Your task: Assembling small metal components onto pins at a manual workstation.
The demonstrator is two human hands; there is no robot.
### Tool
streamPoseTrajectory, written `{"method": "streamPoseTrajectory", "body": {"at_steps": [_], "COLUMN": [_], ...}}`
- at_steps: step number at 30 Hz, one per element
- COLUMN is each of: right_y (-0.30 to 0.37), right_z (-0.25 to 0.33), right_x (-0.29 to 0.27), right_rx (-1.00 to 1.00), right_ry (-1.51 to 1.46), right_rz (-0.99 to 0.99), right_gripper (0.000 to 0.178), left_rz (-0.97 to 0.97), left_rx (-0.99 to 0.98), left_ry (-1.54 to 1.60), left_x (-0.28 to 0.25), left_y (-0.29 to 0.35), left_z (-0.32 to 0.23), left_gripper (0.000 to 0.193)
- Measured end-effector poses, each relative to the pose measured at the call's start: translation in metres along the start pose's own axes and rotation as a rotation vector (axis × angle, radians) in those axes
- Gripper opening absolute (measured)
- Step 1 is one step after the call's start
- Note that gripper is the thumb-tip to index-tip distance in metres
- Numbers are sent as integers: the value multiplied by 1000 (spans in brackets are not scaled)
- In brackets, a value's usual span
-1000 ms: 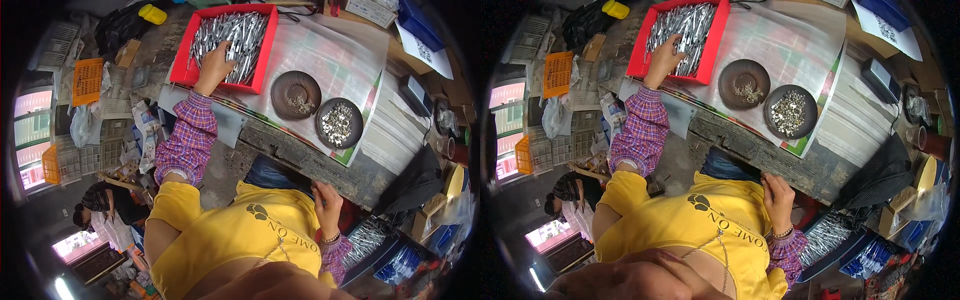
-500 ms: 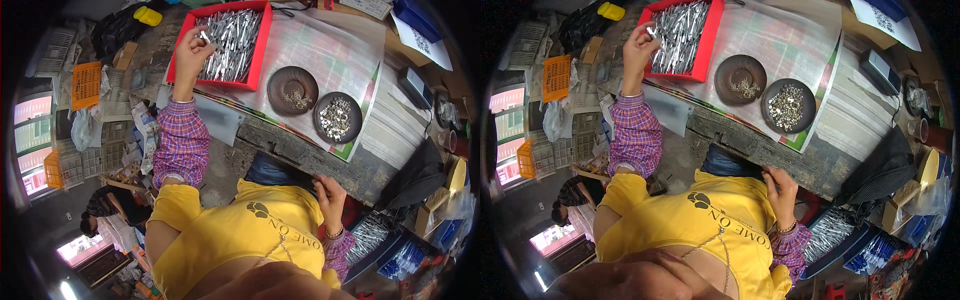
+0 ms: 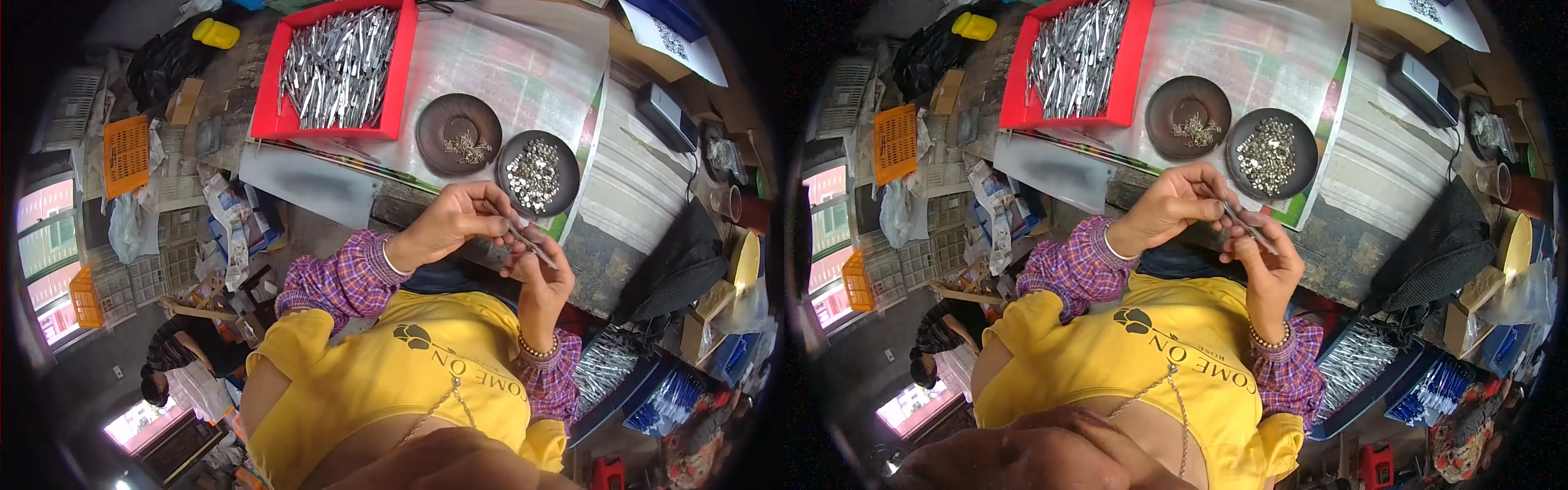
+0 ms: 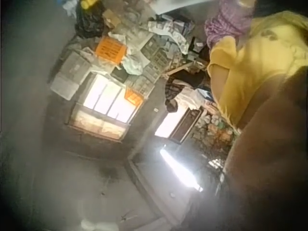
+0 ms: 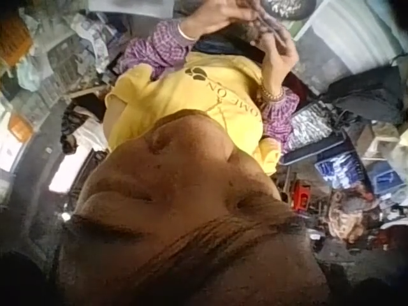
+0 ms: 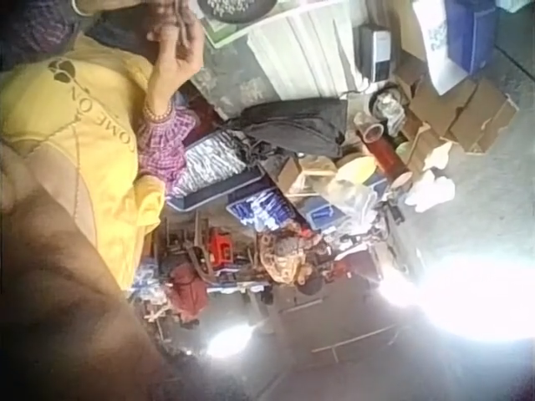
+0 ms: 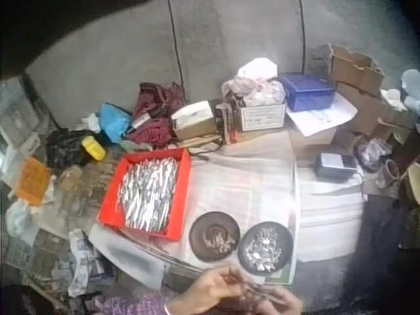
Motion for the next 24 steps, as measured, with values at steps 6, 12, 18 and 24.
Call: {"method": "streamPoseTrajectory", "body": {"at_steps": [6,12,18,24], "right_y": [5,10,13,16], "right_z": [-7,-21,-29,-32], "right_x": [-31,-45,-35,-32], "right_rx": [83,166,163,186], "right_ry": [-138,-641,-864,-808], "right_rz": [-121,-30,102,25], "right_gripper": [31,31,28,34], "left_rz": [50,-13,-234,-239], "left_rx": [-120,73,225,331], "left_ry": [-427,-1051,-1632,-1835], "left_x": [5,-26,-31,-36], "left_y": [2,4,-8,-21], "left_z": [-10,-69,-99,-81], "left_gripper": [16,17,17,13]}}
Point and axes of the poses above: each hand's wrist, its own y-axis away from the middle knuckle, its own x-axis out of the palm, z = x × y, the point moved 8 cm from there along -y, towards the middle knuckle, and after that the axes turned 12 degrees about z, right-handed, at the moved point
